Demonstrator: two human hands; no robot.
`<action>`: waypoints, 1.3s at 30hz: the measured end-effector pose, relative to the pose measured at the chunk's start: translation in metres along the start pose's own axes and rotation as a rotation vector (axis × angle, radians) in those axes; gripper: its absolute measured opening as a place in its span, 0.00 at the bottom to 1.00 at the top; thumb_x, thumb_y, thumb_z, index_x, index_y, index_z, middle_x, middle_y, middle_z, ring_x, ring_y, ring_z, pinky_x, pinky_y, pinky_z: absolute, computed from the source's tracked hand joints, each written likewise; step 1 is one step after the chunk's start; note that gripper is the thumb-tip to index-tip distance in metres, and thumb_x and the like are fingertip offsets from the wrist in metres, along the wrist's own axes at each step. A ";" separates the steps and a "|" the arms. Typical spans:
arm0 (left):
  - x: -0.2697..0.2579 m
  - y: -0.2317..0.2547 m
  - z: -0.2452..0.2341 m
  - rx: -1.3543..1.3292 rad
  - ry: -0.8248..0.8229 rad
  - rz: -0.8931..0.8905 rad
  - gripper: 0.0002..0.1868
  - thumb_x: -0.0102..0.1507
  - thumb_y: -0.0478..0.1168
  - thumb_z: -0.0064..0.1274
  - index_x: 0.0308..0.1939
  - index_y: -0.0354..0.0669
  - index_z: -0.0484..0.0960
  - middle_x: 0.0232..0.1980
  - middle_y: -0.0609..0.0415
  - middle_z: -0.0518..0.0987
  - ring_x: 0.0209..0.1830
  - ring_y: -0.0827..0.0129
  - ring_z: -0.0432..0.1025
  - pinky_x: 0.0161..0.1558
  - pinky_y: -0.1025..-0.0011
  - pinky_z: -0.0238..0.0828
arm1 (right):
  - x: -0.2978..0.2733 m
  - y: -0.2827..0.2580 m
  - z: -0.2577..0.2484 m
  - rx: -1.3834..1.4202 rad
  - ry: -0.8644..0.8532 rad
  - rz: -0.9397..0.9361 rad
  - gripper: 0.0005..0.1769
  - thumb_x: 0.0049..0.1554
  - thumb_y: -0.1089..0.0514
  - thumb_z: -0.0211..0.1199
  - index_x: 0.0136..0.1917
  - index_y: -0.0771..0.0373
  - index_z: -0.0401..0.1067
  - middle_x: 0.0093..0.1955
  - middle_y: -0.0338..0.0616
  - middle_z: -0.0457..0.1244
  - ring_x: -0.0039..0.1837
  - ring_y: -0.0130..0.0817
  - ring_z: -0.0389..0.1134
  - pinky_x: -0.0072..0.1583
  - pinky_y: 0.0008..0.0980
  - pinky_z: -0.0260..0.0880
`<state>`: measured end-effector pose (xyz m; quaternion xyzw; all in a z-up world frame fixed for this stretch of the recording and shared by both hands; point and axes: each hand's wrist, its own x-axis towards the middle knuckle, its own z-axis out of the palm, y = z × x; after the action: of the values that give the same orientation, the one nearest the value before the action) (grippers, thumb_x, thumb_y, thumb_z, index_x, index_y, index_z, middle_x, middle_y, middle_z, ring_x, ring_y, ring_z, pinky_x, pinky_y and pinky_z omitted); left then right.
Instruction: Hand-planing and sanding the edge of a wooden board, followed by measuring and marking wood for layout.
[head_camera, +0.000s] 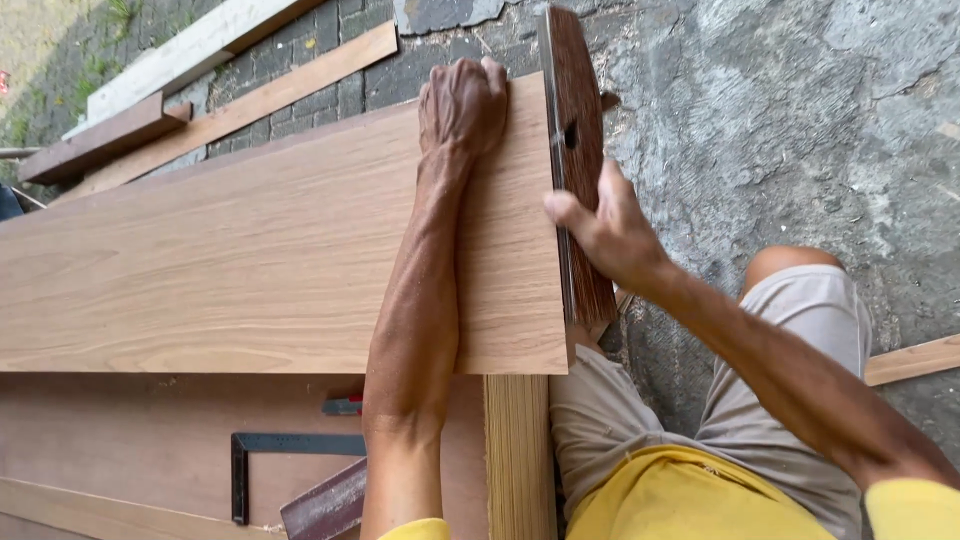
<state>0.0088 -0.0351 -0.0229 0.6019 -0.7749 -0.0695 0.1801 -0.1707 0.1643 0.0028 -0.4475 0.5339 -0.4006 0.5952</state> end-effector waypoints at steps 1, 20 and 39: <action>-0.002 0.000 -0.001 -0.004 -0.010 -0.015 0.24 0.71 0.45 0.38 0.18 0.61 0.57 0.18 0.69 0.55 0.15 0.80 0.49 0.21 0.73 0.56 | -0.022 0.014 0.007 -0.004 -0.009 0.016 0.64 0.56 0.37 0.57 0.79 0.79 0.21 0.83 0.75 0.25 0.85 0.61 0.31 0.79 0.54 0.40; -0.006 0.007 -0.015 0.011 0.054 -0.029 0.11 0.60 0.47 0.39 0.25 0.51 0.69 0.28 0.53 0.79 0.27 0.55 0.73 0.34 0.51 0.65 | -0.166 0.070 0.044 0.158 -0.045 -0.037 0.50 0.54 0.51 0.63 0.74 0.75 0.36 0.64 0.61 0.63 0.69 0.42 0.63 0.73 0.46 0.48; -0.006 0.009 -0.009 0.047 -0.036 -0.065 0.20 0.71 0.53 0.36 0.26 0.54 0.63 0.30 0.57 0.69 0.37 0.65 0.68 0.46 0.54 0.67 | -0.115 0.066 0.032 -0.022 0.010 0.186 0.70 0.51 0.33 0.60 0.81 0.75 0.21 0.83 0.73 0.26 0.85 0.58 0.33 0.78 0.53 0.42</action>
<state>0.0052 -0.0265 -0.0131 0.6296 -0.7593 -0.0681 0.1495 -0.1520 0.2961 -0.0278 -0.4003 0.5805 -0.3400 0.6222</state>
